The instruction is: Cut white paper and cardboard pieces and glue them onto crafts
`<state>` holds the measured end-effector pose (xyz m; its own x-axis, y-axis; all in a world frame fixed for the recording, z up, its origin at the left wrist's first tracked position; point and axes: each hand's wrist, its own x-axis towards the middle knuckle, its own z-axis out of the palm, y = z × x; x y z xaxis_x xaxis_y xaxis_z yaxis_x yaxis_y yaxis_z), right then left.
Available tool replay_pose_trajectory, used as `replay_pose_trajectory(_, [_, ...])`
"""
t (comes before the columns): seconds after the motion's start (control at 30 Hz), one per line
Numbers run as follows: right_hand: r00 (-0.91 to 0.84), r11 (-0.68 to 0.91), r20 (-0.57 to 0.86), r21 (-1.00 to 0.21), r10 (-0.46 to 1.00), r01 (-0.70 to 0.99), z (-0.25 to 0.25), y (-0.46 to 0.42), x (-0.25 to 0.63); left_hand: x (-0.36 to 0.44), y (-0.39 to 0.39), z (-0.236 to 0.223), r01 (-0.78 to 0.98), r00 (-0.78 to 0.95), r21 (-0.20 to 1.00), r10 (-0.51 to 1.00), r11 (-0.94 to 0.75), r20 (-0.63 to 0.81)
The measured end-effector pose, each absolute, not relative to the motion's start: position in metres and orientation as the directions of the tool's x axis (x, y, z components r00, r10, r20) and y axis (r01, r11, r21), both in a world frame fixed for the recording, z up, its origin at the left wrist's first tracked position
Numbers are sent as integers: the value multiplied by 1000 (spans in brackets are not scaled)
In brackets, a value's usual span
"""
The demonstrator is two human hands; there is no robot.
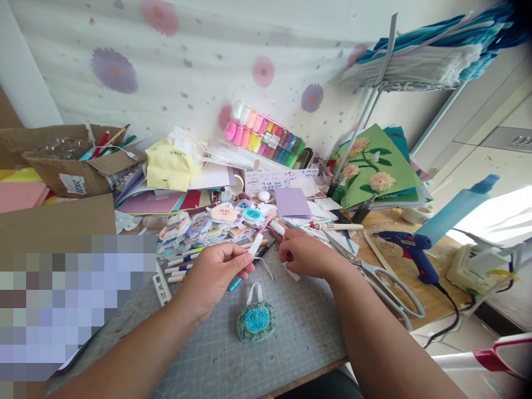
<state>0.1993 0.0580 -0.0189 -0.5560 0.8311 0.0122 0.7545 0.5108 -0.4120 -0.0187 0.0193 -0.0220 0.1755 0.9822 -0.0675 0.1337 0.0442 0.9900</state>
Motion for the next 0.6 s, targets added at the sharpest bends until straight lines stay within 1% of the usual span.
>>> replay_pose_trajectory(0.1, [-567, 506, 61, -534, 822, 677, -15, 57, 203, -19, 19, -22, 145, 167, 988, 983, 46, -71])
replay_pose_trajectory(0.23, [-565, 461, 142, -748, 813, 477, -7, 50, 203, -18, 18, -24, 133, 147, 989, 985, 66, -86])
replay_pose_trajectory(0.3, [-522, 425, 220, -849, 824, 313, -7, 46, 196, -16, 18, -25, 117, 140, 990, 986, 78, -94])
replay_pose_trajectory(0.37, [-439, 335, 281, -941, 853, 50, -9, 43, 186, -14, 18, -25, 100, 135, 991, 986, 89, -102])
replay_pose_trajectory(0.43, [-373, 197, 259, -961, 891, -195, -13, 42, 175, -13, 18, -25, 100, 139, 990, 984, 99, -113])
replay_pose_trajectory(0.47, [-366, 132, 225, -956, 903, -261, -14, 42, 171, -12, 18, -25, 110, 143, 989, 983, 102, -117])
replay_pose_trajectory(0.53, [-367, 57, 167, -955, 915, -291, -17, 42, 165, -11, 17, -24, 134, 150, 986, 982, 98, -118])
replay_pose_trajectory(0.6, [-355, 37, 145, -955, 923, -295, -18, 43, 162, -11, 17, -24, 150, 153, 985, 982, 85, -108])
